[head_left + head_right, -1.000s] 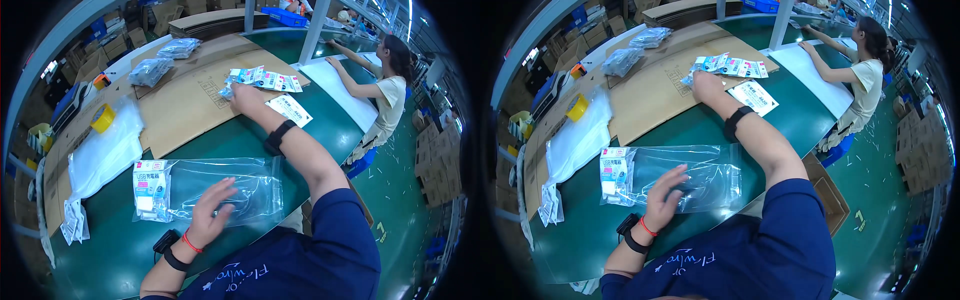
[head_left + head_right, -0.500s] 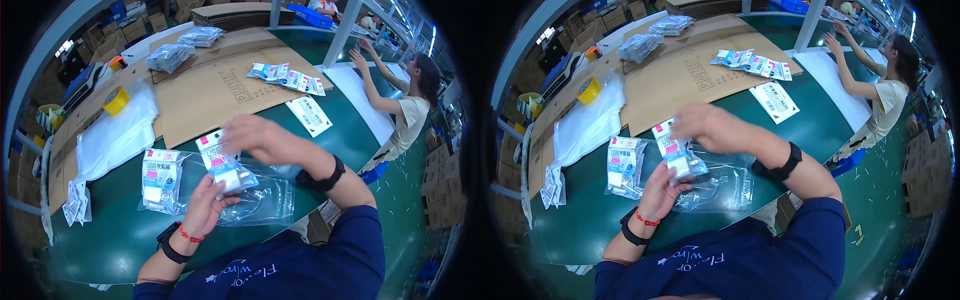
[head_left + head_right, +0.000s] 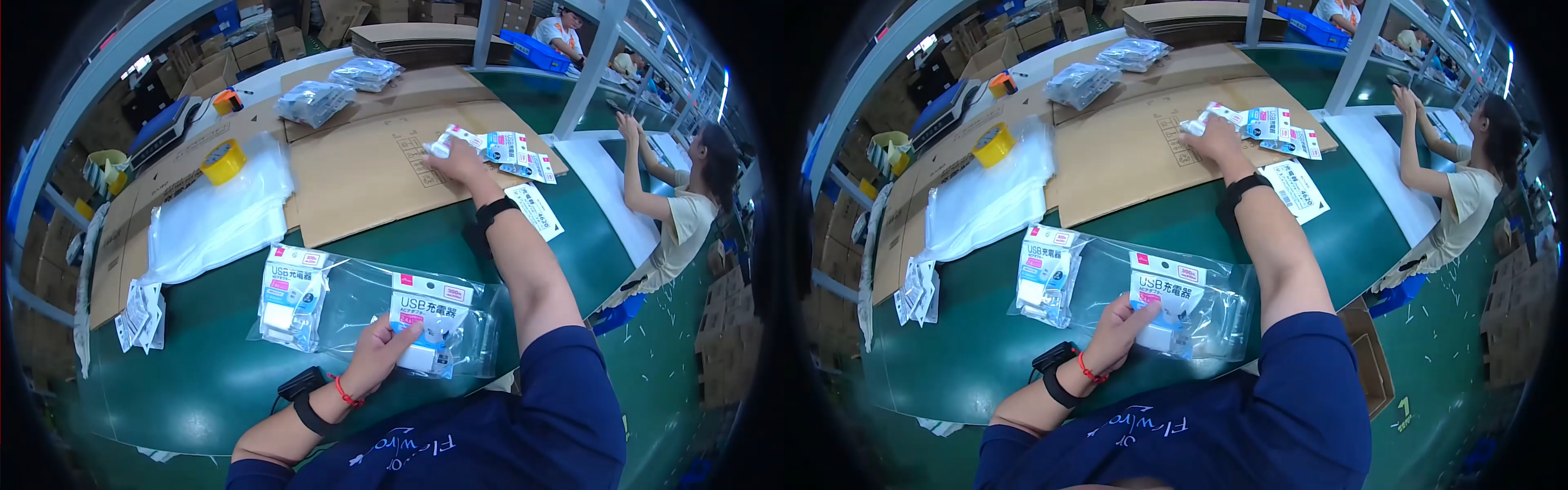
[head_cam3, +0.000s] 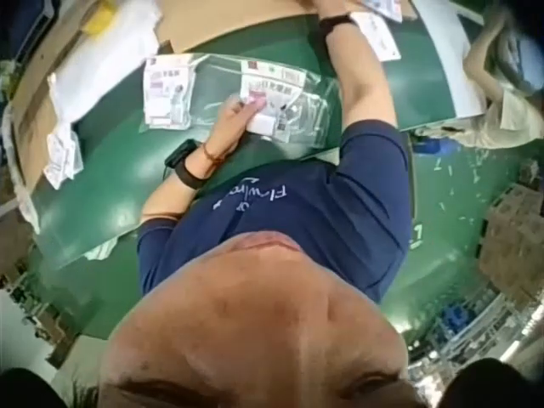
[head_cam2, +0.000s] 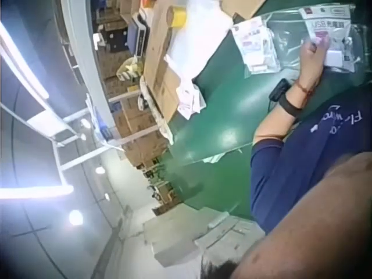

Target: The person places a plastic bag on the table, gathers several packaged USB chargers, and slides them into the bag. After inserting the chargers, the person places a paper label inside the bag and presses the top to seal it.

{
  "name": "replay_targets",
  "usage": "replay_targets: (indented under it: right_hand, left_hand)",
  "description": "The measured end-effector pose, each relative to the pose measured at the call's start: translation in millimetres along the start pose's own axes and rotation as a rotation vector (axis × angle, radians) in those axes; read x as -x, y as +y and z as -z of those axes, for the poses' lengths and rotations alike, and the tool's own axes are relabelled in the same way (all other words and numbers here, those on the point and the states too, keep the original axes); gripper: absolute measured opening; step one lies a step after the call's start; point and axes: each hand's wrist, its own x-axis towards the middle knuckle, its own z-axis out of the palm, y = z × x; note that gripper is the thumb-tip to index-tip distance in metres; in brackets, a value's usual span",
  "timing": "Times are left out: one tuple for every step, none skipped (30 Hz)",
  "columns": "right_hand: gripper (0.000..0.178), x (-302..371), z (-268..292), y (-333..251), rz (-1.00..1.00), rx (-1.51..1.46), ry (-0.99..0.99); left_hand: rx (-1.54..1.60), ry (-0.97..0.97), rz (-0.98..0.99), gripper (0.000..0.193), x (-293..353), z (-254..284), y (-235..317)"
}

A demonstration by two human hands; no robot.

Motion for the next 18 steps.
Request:
replay_targets:
  right_hand:
    - [0.068, 6.5, -1.2, -4.8, 0.035, 0.149, -0.013]
    - [0.068, 11.5, 0.9, -7.3, 0.039, 0.153, -0.022]
    - [0.065, 16.3, 5.5, -7.0, 0.136, 0.097, -0.1]
    - [0.062, 22.8, 14.4, -7.0, 0.232, 0.04, -0.175]
    - [0.059, 30.0, 21.6, -7.5, 0.328, -0.018, -0.256]
    - [0.059, 37.7, 28.7, -9.1, 0.33, -0.018, -0.279]
    - [0.057, 45.1, 37.3, -9.3, 0.282, -0.137, -0.329]
    - [0.054, 56.4, 48.4, -9.6, 0.223, -0.252, -0.381]
    - [0.051, 71.8, 56.2, -15.2, 0.282, -0.369, -0.316]
    - [0.048, 91.0, 66.1, -23.0, 0.332, -0.486, -0.247]
    - [0.048, 113.3, 74.8, -36.0, 0.374, -0.546, -0.162]
    - [0.047, 137.3, 83.2, -47.7, 0.414, -0.608, -0.074]
    - [0.047, 160.4, 94.7, -56.5, 0.521, -0.545, -0.015]
    - [0.048, 179.7, 98.0, -63.4, 0.632, -0.487, 0.043]
    - [0.048, 196.0, 96.0, -67.7, 0.632, -0.499, 0.021]
    - [0.049, 211.8, 97.9, -71.0, 0.786, -0.329, 0.047]
    - [0.051, 222.9, 93.5, -74.3, 0.942, -0.167, 0.07]
    - [0.051, 231.7, 83.9, -78.0, 0.943, -0.18, 0.062]
  left_hand:
    - [-0.005, 0.002, -0.021, 0.026, 0.4, 1.2, -0.8]
    - [-0.01, 0.004, -0.039, 0.025, 0.8, 1.9, -1.9]
    - [0.0, 0.011, -0.034, 0.025, 0.2, 2.4, -2.1]
    - [0.092, 0.048, -0.032, 0.026, -1.2, 2.0, 0.6]
    - [0.188, 0.089, -0.028, 0.026, -2.8, 2.3, 3.6]
    - [0.285, 0.139, -0.022, 0.027, -3.6, 2.7, 7.0]
    - [0.298, 0.157, -0.011, 0.027, -5.4, 3.1, 13.0]
    - [0.321, 0.156, -0.014, 0.027, -6.9, 1.7, 21.0]
    - [0.345, 0.176, -0.02, 0.026, -5.6, 2.9, 26.8]
    - [0.365, 0.21, -0.005, 0.026, -6.9, 4.4, 29.7]
    - [0.338, 0.212, -0.012, 0.027, -9.1, 8.1, 32.1]
    - [0.308, 0.213, -0.017, 0.027, -9.3, 11.9, 31.5]
    - [0.319, 0.23, -0.006, 0.027, -11.0, 12.6, 30.9]
    - [0.304, 0.214, 0.001, 0.028, -12.6, 14.4, 29.3]
    - [0.287, 0.197, 0.006, 0.03, -12.6, 15.9, 27.5]
    - [0.27, 0.161, 0.011, 0.031, -13.1, 14.6, 26.7]
    - [0.27, 0.176, 0.017, 0.031, -10.6, 15.5, 24.6]
    - [0.327, 0.122, 0.009, 0.034, -7.8, 16.5, 23.2]
